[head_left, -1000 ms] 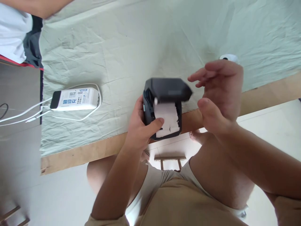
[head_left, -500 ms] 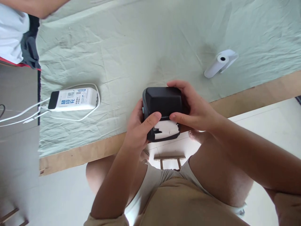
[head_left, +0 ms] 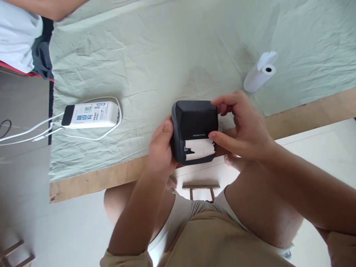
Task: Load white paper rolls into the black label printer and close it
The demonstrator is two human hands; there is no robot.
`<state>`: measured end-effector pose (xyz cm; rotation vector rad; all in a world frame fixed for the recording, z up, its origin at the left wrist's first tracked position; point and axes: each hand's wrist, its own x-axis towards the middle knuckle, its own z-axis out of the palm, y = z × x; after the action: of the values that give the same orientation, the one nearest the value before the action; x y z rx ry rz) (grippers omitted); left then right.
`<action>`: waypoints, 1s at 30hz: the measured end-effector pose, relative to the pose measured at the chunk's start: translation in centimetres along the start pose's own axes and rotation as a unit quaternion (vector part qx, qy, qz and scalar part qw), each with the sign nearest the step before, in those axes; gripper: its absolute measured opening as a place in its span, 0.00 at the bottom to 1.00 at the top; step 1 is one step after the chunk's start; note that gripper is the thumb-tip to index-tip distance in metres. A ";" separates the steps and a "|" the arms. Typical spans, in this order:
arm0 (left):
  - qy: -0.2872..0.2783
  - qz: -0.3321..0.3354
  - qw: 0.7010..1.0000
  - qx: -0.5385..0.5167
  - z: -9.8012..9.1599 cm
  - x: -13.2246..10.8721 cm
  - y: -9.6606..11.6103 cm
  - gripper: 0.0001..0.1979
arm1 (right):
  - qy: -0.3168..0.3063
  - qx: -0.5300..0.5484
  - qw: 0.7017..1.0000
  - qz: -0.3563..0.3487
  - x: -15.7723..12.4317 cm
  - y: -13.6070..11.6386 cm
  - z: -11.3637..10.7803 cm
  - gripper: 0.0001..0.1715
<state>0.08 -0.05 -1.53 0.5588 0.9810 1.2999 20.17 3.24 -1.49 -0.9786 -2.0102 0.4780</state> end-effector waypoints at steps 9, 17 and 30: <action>0.028 -0.005 0.999 0.017 0.0 0.4 -0.1 0.11 | 0.064 -0.016 0.997 0.026 0.6 -2.4 -1.3 0.09; -0.004 -0.020 0.999 0.039 0.2 0.1 0.1 0.17 | 0.165 0.002 0.985 0.046 1.8 -2.8 -0.3 0.06; -0.052 0.004 0.995 0.090 0.1 -0.5 0.3 0.19 | -0.096 -0.225 0.969 -0.031 2.9 -1.7 -0.8 0.17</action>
<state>-0.02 -0.43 -1.10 0.7613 1.0155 1.1833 18.98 4.45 1.56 -1.1682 -2.3767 0.0776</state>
